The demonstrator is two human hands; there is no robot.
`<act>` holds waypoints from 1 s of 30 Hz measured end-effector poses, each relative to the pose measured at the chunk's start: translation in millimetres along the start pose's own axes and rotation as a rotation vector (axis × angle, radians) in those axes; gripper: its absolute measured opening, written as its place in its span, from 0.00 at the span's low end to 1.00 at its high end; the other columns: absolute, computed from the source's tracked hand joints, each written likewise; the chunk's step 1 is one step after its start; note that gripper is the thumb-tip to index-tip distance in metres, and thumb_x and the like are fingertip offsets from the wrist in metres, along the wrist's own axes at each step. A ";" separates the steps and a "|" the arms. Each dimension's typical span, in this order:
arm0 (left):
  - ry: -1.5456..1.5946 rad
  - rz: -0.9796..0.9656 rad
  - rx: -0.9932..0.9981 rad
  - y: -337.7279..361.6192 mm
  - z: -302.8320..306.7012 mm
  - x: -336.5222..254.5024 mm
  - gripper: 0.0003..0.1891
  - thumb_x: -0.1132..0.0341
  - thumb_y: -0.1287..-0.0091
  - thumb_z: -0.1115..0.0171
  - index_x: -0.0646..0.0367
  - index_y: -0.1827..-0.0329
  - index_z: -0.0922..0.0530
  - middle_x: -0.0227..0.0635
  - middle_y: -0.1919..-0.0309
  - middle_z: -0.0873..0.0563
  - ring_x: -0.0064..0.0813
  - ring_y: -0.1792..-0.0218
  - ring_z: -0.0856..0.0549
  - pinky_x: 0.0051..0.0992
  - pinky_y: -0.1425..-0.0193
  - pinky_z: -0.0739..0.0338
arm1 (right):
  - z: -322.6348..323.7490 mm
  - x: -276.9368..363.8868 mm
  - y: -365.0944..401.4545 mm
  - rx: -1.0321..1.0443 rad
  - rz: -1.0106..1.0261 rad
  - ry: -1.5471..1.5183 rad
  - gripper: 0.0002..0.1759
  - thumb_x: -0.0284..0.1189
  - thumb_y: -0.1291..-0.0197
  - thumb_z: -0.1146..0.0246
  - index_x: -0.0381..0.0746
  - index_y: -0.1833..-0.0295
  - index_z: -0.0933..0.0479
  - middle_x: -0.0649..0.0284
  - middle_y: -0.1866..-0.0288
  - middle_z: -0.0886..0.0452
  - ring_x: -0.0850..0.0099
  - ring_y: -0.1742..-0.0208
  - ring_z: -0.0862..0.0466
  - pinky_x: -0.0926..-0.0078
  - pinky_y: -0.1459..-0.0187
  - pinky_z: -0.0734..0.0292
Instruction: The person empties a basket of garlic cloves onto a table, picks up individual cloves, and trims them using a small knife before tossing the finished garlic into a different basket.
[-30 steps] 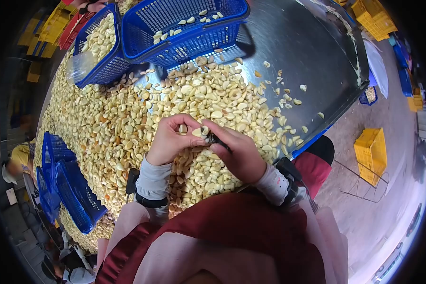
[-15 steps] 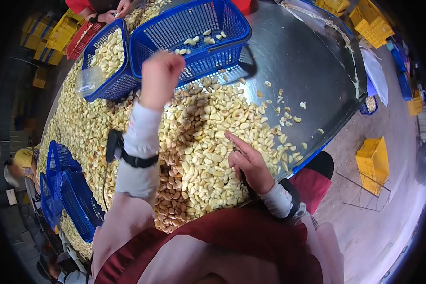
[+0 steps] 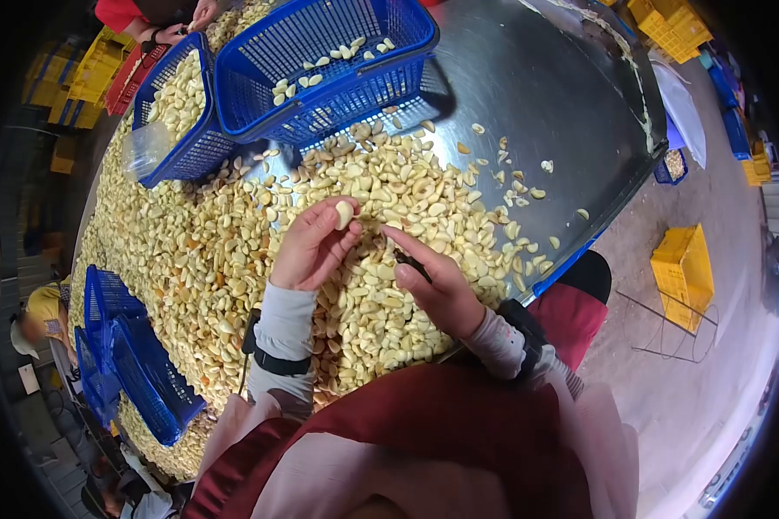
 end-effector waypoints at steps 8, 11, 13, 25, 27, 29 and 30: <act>0.266 0.027 0.103 20.6 -27.5 35.5 0.13 0.68 0.26 0.50 0.67 0.46 0.25 0.35 0.65 0.18 0.20 0.68 0.20 0.16 0.65 0.23 | -9.6 45.9 5.6 -0.136 0.421 0.564 0.35 0.24 0.42 0.39 0.37 0.28 0.41 0.50 0.42 0.22 0.55 0.48 0.18 0.69 0.50 0.22; 0.310 0.064 0.104 21.7 -31.5 49.2 0.11 0.69 0.27 0.49 0.66 0.47 0.25 0.36 0.63 0.17 0.22 0.62 0.18 0.18 0.60 0.21 | -13.9 51.8 8.7 -0.131 0.445 0.685 0.39 0.26 0.46 0.36 0.38 0.27 0.42 0.55 0.48 0.20 0.59 0.56 0.17 0.68 0.60 0.21; 0.146 -0.001 -0.187 26.6 -23.0 45.7 0.11 0.69 0.27 0.47 0.66 0.48 0.24 0.38 0.60 0.16 0.24 0.59 0.17 0.22 0.56 0.20 | -16.7 53.4 11.0 -0.134 0.456 0.807 0.40 0.27 0.46 0.36 0.38 0.27 0.41 0.57 0.50 0.19 0.61 0.57 0.16 0.70 0.62 0.22; 0.081 -0.078 -0.068 22.2 -28.7 41.8 0.14 0.64 0.24 0.51 0.68 0.49 0.25 0.34 0.70 0.20 0.21 0.70 0.21 0.18 0.68 0.27 | 15.1 -10.8 5.2 -0.022 -0.100 -0.602 0.30 0.33 0.33 0.44 0.39 0.27 0.40 0.67 0.69 0.25 0.82 0.78 0.29 0.85 0.74 0.32; 0.219 0.069 -0.166 12.3 -22.6 45.0 0.18 0.57 0.23 0.56 0.66 0.50 0.26 0.37 0.65 0.19 0.26 0.65 0.18 0.21 0.64 0.23 | 23.5 -17.3 6.9 -0.055 -0.096 -0.525 0.31 0.34 0.31 0.47 0.39 0.25 0.43 0.70 0.69 0.27 0.85 0.80 0.33 0.89 0.76 0.34; 0.251 0.071 -0.080 -7.2 -32.1 25.8 0.22 0.52 0.23 0.58 0.64 0.52 0.26 0.38 0.64 0.19 0.33 0.64 0.17 0.30 0.62 0.21 | 34.4 -28.5 9.2 -0.135 -0.079 -0.365 0.32 0.32 0.32 0.47 0.40 0.24 0.46 0.69 0.69 0.27 0.85 0.80 0.32 0.89 0.77 0.34; 0.085 0.007 -0.032 -22.6 -29.4 15.0 0.20 0.54 0.24 0.54 0.64 0.56 0.24 0.38 0.65 0.19 0.34 0.65 0.17 0.31 0.62 0.21 | 33.0 -27.2 9.5 -0.136 -0.079 -0.365 0.32 0.32 0.32 0.47 0.40 0.24 0.46 0.69 0.69 0.27 0.85 0.80 0.32 0.89 0.77 0.34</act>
Point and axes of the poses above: each hand's wrist, its own y-axis away from the middle knuckle, its own z-axis out of the back of the hand, x = y × z, the point moved 10 cm from there along -y, towards the middle knuckle
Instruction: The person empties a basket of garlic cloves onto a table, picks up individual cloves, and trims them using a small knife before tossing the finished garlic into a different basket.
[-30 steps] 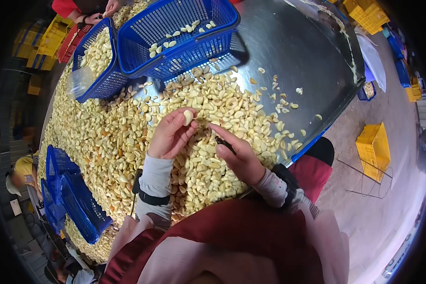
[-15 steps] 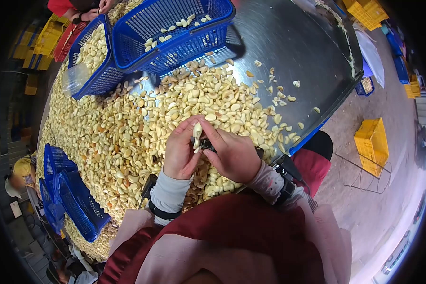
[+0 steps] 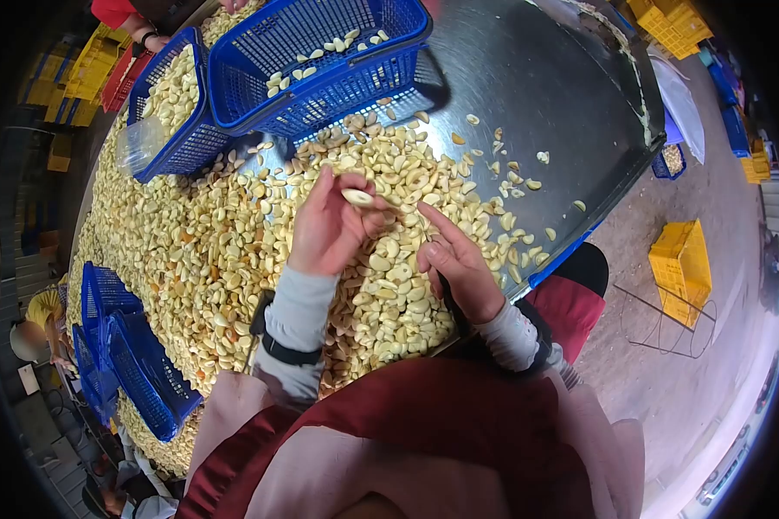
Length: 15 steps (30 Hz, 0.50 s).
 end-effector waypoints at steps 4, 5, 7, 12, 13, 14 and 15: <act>-1.577 -0.596 -0.032 -47.8 -16.6 -25.5 0.06 0.68 0.39 0.37 0.61 0.70 0.15 0.41 0.71 0.19 0.34 0.68 0.17 0.33 0.65 0.23 | -8.5 2.2 -1.5 0.015 0.022 0.097 0.31 0.29 0.32 0.49 0.41 0.24 0.45 0.69 0.69 0.27 0.86 0.80 0.33 0.90 0.77 0.35; -1.574 -0.602 -0.028 -52.6 -18.5 -22.7 0.06 0.68 0.39 0.37 0.61 0.70 0.15 0.41 0.71 0.19 0.34 0.68 0.17 0.33 0.65 0.23 | -11.1 3.7 -2.0 0.041 0.044 0.123 0.31 0.29 0.32 0.50 0.41 0.25 0.45 0.69 0.69 0.27 0.86 0.80 0.33 0.90 0.77 0.35; -2.094 -0.543 0.077 -64.0 -23.6 4.4 0.06 0.70 0.40 0.37 0.60 0.64 0.14 0.44 0.69 0.19 0.38 0.69 0.17 0.33 0.64 0.23 | -11.3 6.7 -1.0 0.038 0.044 0.118 0.30 0.29 0.32 0.49 0.41 0.25 0.44 0.69 0.69 0.27 0.87 0.80 0.34 0.90 0.77 0.36; -1.359 -0.404 0.158 -45.1 -21.8 -6.2 0.17 0.68 0.32 0.42 0.62 0.41 0.24 0.40 0.61 0.17 0.30 0.63 0.17 0.28 0.59 0.22 | 2.3 9.1 0.4 -0.020 0.006 0.155 0.31 0.26 0.34 0.48 0.40 0.26 0.42 0.65 0.64 0.23 0.83 0.77 0.27 0.86 0.74 0.30; -1.359 -0.403 0.161 -36.9 -17.5 -5.9 0.17 0.68 0.32 0.42 0.62 0.41 0.24 0.40 0.61 0.17 0.30 0.63 0.17 0.28 0.59 0.22 | 2.4 9.9 -0.3 -0.022 0.007 0.155 0.31 0.26 0.34 0.48 0.40 0.26 0.42 0.65 0.64 0.23 0.83 0.77 0.27 0.86 0.74 0.30; -0.770 -0.105 0.206 -24.9 -17.7 4.6 0.16 0.68 0.30 0.43 0.63 0.41 0.24 0.37 0.59 0.18 0.27 0.61 0.17 0.26 0.59 0.22 | -1.6 25.5 -0.1 -0.027 0.154 0.405 0.32 0.25 0.36 0.46 0.39 0.26 0.42 0.60 0.59 0.20 0.75 0.72 0.21 0.80 0.70 0.26; -0.172 0.179 0.231 -7.8 -26.2 23.5 0.16 0.67 0.28 0.45 0.64 0.41 0.25 0.35 0.58 0.18 0.24 0.60 0.18 0.24 0.58 0.22 | -9.3 38.6 2.6 -0.031 0.299 0.655 0.33 0.24 0.38 0.44 0.38 0.26 0.43 0.55 0.55 0.18 0.68 0.68 0.16 0.74 0.66 0.22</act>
Point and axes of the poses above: each hand's wrist, its own y-axis away from the middle knuckle, its own z-axis out of the back of the hand, x = y × z, the point moved 10 cm from there along -y, towards the middle knuckle
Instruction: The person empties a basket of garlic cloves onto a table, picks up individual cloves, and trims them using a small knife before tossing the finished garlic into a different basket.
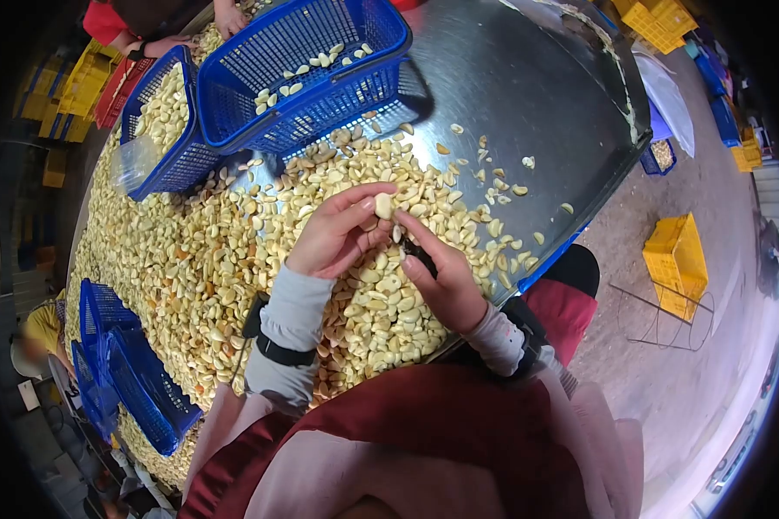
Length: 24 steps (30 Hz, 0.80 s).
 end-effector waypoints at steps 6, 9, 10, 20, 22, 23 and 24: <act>0.262 -0.100 -0.172 28.6 0.3 29.0 0.10 0.66 0.28 0.44 0.59 0.48 0.26 0.29 0.63 0.18 0.18 0.64 0.19 0.21 0.62 0.22 | 0.5 37.6 3.1 -0.175 0.251 0.347 0.36 0.26 0.41 0.38 0.34 0.28 0.41 0.44 0.52 0.20 0.50 0.59 0.16 0.65 0.60 0.21; 0.366 -0.122 -0.250 39.0 -0.6 33.0 0.08 0.65 0.28 0.44 0.57 0.51 0.25 0.28 0.65 0.19 0.17 0.65 0.20 0.20 0.62 0.22 | -0.6 48.4 5.2 -0.166 0.283 0.384 0.36 0.27 0.42 0.38 0.35 0.28 0.41 0.44 0.53 0.19 0.49 0.60 0.17 0.64 0.61 0.21; 0.366 -0.122 -0.251 40.3 -5.4 33.9 0.08 0.65 0.28 0.44 0.57 0.51 0.25 0.28 0.65 0.19 0.17 0.65 0.20 0.20 0.62 0.22 | -0.9 48.9 6.1 -0.166 0.282 0.383 0.36 0.27 0.42 0.38 0.35 0.28 0.41 0.44 0.53 0.19 0.49 0.60 0.17 0.64 0.61 0.21; 0.107 -0.447 -0.234 24.9 -8.8 -40.7 0.05 0.70 0.32 0.40 0.60 0.57 0.26 0.30 0.67 0.20 0.20 0.68 0.24 0.18 0.63 0.30 | -6.5 -34.1 6.9 -0.071 -0.271 -1.088 0.25 0.33 0.28 0.51 0.40 0.28 0.39 0.67 0.68 0.27 0.82 0.80 0.34 0.84 0.78 0.35; -0.597 -1.033 -0.573 42.8 -3.8 -162.4 0.08 0.68 0.36 0.35 0.61 0.61 0.23 0.30 0.67 0.21 0.17 0.68 0.28 0.21 0.62 0.31 | 2.5 -53.7 14.3 -0.144 -0.363 -0.989 0.26 0.33 0.28 0.50 0.39 0.28 0.40 0.67 0.68 0.26 0.82 0.79 0.32 0.83 0.78 0.33; -0.766 -1.053 -0.660 31.3 11.7 -200.7 0.07 0.67 0.36 0.35 0.61 0.62 0.22 0.31 0.67 0.20 0.20 0.67 0.26 0.21 0.60 0.31 | 4.2 -52.9 14.2 -0.115 -0.334 -0.964 0.27 0.33 0.28 0.50 0.38 0.27 0.41 0.67 0.68 0.27 0.83 0.80 0.32 0.83 0.77 0.33; -0.940 -1.068 -0.745 24.1 20.5 -229.2 0.07 0.66 0.37 0.34 0.60 0.63 0.20 0.32 0.67 0.20 0.22 0.66 0.24 0.22 0.58 0.30 | 3.2 -54.0 15.2 -0.112 -0.329 -0.963 0.27 0.33 0.28 0.50 0.38 0.27 0.41 0.67 0.68 0.27 0.83 0.80 0.32 0.83 0.77 0.33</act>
Point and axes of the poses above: each hand's wrist, its own y-axis away from the middle knuckle, its own z-axis out of the back of the hand, x = y × z, the point moved 10 cm from there along -y, towards the middle knuckle
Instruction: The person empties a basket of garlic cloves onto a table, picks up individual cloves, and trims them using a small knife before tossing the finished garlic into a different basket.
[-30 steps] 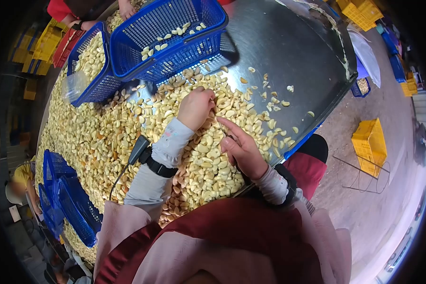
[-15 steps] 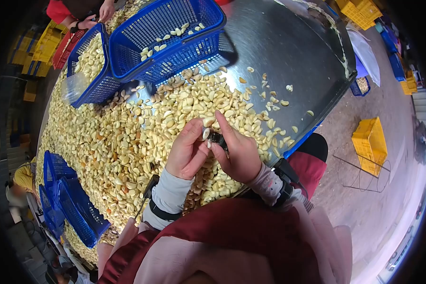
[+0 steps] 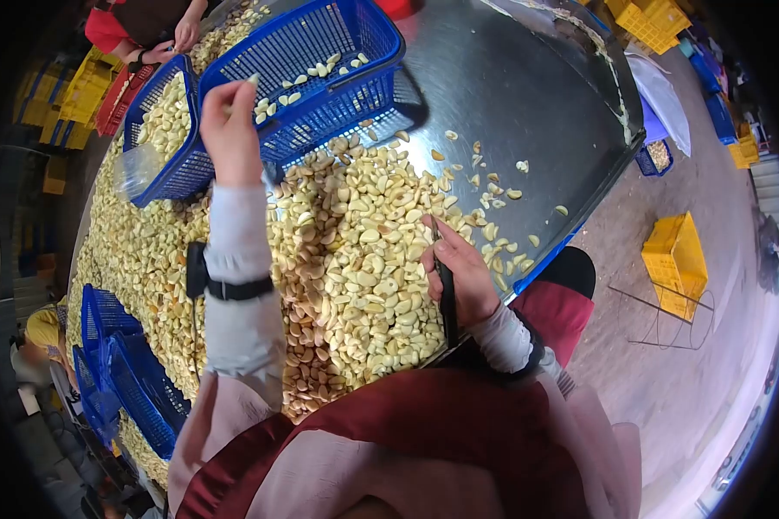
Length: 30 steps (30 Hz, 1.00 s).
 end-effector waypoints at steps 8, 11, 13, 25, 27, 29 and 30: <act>-0.696 -0.498 0.861 178.0 -158.8 20.4 0.03 0.68 0.50 0.33 0.57 0.78 0.17 0.40 0.70 0.18 0.41 0.62 0.20 0.38 0.59 0.23 | 15.5 -5.2 -7.1 -0.097 -0.002 0.062 0.26 0.33 0.28 0.50 0.36 0.29 0.39 0.70 0.70 0.27 0.84 0.80 0.32 0.85 0.78 0.33; -0.856 -0.357 0.892 189.9 -167.7 21.0 0.04 0.70 0.49 0.35 0.62 0.76 0.18 0.44 0.69 0.18 0.42 0.61 0.18 0.36 0.58 0.21 | 12.7 -2.0 -6.3 -0.088 0.004 0.088 0.25 0.33 0.28 0.50 0.35 0.29 0.38 0.70 0.71 0.27 0.85 0.80 0.32 0.86 0.78 0.33; -0.945 -0.315 0.869 189.8 -164.4 23.9 0.05 0.71 0.47 0.39 0.61 0.71 0.16 0.44 0.66 0.18 0.40 0.62 0.17 0.33 0.60 0.20 | 12.6 1.3 -3.7 -0.081 0.020 0.104 0.25 0.33 0.28 0.50 0.35 0.29 0.38 0.70 0.71 0.27 0.85 0.80 0.32 0.86 0.78 0.33; 0.982 1.224 0.454 251.0 -103.6 25.8 0.09 0.74 0.31 0.42 0.63 0.49 0.24 0.35 0.59 0.18 0.25 0.59 0.17 0.25 0.54 0.20 | -43.3 61.6 31.8 -0.122 0.712 1.169 0.36 0.25 0.41 0.38 0.34 0.28 0.41 0.47 0.53 0.19 0.53 0.56 0.16 0.66 0.59 0.21; 1.109 1.273 0.317 264.4 -97.1 23.3 0.10 0.72 0.31 0.41 0.62 0.48 0.24 0.33 0.59 0.17 0.23 0.59 0.18 0.23 0.53 0.22 | -49.6 62.2 32.5 -0.114 0.718 1.231 0.37 0.26 0.42 0.37 0.34 0.28 0.42 0.48 0.54 0.19 0.54 0.57 0.16 0.66 0.59 0.21; 1.151 1.263 0.307 270.4 -98.4 12.9 0.10 0.72 0.30 0.42 0.62 0.48 0.23 0.33 0.59 0.17 0.22 0.59 0.18 0.22 0.54 0.22 | -54.1 60.1 32.6 -0.082 0.725 1.279 0.40 0.27 0.44 0.35 0.34 0.27 0.43 0.47 0.55 0.19 0.53 0.58 0.17 0.64 0.60 0.21; 1.193 1.250 0.300 270.9 -98.8 7.9 0.10 0.71 0.30 0.42 0.62 0.49 0.23 0.32 0.59 0.16 0.22 0.59 0.19 0.22 0.54 0.22 | -55.2 61.4 33.0 -0.078 0.726 1.280 0.40 0.27 0.44 0.35 0.34 0.27 0.43 0.47 0.55 0.19 0.53 0.58 0.17 0.64 0.60 0.21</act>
Point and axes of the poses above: each hand's wrist, its own y-axis away from the middle knuckle, its own z-axis out of the back of the hand, x = y × z, the point moved 10 cm from there along -y, towards the middle knuckle
